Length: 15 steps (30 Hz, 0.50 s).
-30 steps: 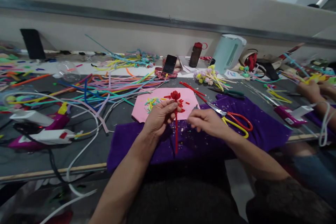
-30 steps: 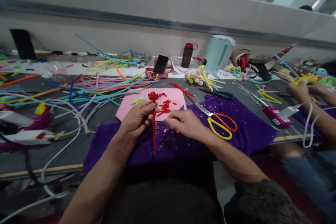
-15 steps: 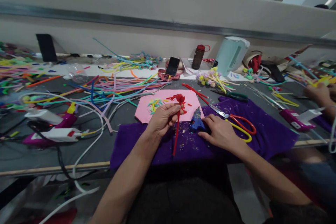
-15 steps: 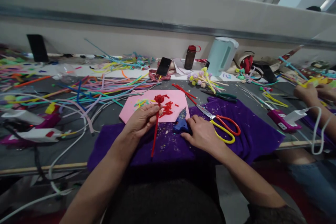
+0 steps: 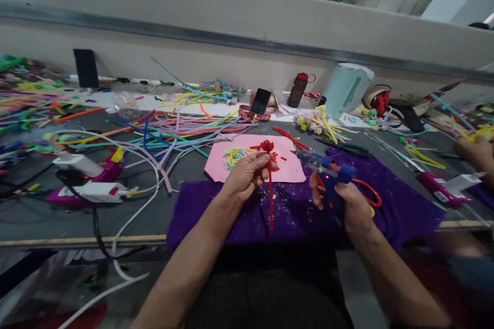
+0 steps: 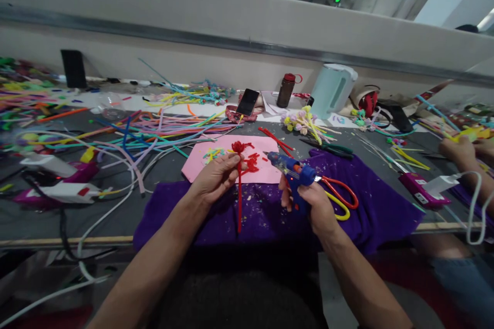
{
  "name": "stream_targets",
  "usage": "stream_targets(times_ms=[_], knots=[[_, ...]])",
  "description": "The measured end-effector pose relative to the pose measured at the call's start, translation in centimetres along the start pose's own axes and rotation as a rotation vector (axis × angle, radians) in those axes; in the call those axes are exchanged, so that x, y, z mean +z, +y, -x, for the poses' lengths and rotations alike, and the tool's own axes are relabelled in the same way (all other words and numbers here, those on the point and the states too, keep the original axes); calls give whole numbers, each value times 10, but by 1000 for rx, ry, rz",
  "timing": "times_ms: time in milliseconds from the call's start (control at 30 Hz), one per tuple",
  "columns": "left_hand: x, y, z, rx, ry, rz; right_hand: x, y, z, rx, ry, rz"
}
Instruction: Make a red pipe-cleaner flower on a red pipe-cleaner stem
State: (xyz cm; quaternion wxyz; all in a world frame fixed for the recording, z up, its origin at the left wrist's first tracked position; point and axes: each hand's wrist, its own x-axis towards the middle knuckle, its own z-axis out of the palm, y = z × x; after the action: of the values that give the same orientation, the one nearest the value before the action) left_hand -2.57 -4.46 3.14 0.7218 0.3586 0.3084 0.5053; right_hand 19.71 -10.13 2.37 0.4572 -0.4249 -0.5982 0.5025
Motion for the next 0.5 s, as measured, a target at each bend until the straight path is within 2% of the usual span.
stream_targets(times_ms=[200,500], knots=[[-1,-1,0,6,10,-25,32,2,3,-67,-5,-63],[-2,0,1,-7,-10,-37,42,-1,4,-92,36,-34]])
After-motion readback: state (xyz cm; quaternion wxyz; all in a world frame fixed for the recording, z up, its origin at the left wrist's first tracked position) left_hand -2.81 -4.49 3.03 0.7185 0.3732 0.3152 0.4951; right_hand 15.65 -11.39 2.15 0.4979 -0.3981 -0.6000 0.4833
